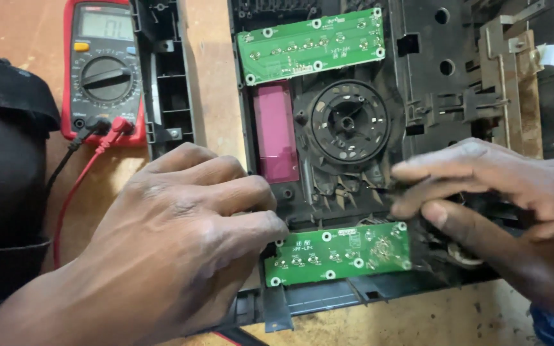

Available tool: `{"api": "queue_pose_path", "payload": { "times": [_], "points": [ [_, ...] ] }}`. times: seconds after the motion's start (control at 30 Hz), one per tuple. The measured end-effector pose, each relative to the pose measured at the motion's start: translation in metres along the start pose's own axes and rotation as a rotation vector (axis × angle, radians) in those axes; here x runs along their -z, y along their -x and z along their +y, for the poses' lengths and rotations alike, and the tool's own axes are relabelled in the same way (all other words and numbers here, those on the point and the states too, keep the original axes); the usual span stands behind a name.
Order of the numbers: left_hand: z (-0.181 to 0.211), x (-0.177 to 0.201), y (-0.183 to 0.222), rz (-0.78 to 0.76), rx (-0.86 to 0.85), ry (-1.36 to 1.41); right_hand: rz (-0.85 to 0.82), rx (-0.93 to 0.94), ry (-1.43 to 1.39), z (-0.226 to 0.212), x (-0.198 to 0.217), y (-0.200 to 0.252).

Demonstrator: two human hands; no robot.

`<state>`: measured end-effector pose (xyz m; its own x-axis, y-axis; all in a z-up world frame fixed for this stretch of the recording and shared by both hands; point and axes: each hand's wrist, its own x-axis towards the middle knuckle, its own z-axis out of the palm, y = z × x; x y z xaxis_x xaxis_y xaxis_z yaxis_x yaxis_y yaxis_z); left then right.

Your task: Disassembling an electronic device by removing circuit boards and screws using a screwdriver.

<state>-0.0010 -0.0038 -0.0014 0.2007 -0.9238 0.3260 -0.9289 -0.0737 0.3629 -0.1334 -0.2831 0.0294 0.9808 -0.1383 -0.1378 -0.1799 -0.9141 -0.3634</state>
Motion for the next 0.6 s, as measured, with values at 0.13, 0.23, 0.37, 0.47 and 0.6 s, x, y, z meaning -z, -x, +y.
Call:
{"api": "queue_pose_path", "payload": {
  "times": [0.13,0.23,0.37,0.47,0.6],
  "points": [
    [0.002,0.001,-0.005,0.002,0.006,0.022,-0.303,-0.214,0.205,0.007,-0.005,-0.001],
    [0.003,-0.001,-0.008,0.013,0.023,0.002,-0.284,-0.187,0.082,0.008,-0.003,0.001],
    [0.007,-0.001,-0.013,0.008,0.049,0.002,-0.227,0.031,-0.086,0.012,0.003,-0.003],
    [0.005,-0.005,-0.010,0.018,0.019,-0.057,-0.258,0.034,-0.135,0.007,0.006,-0.004],
    [0.015,-0.010,-0.016,0.032,0.101,-0.083,-0.133,0.159,-0.201,0.009,0.013,-0.002]
  ]
}}
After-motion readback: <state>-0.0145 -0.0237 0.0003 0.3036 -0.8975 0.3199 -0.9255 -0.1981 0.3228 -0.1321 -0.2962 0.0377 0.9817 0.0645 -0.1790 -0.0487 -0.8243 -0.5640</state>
